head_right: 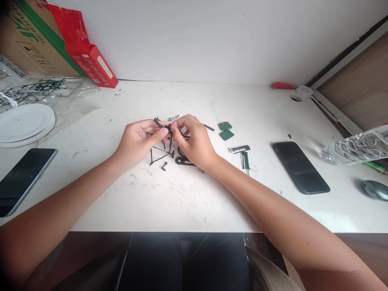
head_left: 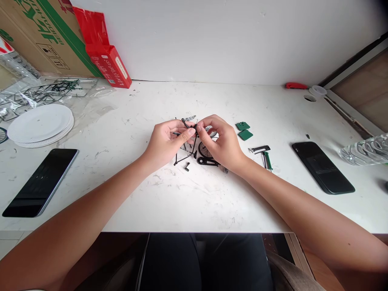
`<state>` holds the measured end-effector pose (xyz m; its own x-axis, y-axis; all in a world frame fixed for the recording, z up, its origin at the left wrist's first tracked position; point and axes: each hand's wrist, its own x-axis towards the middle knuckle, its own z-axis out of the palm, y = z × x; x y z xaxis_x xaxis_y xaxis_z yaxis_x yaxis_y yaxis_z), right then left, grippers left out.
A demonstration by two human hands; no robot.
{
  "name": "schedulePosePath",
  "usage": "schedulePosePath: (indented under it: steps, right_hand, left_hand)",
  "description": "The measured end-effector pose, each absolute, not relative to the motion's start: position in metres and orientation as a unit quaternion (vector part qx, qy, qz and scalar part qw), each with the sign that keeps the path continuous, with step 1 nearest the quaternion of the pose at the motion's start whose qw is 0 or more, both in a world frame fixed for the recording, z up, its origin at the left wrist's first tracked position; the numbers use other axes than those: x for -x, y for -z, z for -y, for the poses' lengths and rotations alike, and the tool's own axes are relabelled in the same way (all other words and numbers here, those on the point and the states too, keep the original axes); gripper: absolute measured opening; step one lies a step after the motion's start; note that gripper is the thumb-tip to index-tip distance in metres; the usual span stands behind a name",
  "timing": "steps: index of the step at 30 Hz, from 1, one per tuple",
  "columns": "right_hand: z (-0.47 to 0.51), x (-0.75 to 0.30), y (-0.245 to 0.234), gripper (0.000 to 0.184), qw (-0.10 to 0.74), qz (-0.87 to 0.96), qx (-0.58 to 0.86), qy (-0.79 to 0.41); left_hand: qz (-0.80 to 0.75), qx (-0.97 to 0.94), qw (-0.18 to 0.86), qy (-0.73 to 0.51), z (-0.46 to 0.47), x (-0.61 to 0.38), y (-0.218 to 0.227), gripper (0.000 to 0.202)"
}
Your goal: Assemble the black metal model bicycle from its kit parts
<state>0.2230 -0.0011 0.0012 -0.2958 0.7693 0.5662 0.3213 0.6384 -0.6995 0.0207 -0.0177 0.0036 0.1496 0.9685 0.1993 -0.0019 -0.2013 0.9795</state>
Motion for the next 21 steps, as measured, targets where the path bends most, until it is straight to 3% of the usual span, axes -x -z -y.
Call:
schedulePosePath:
  steps: [21]
  right_hand:
    - [0.0021, -0.2235, -0.0026, 0.017, 0.477, 0.769, 0.353, -0.236]
  left_hand:
    - [-0.419, -0.586, 0.477, -0.504, 0.0197, -0.0206, -0.0072, 0.031]
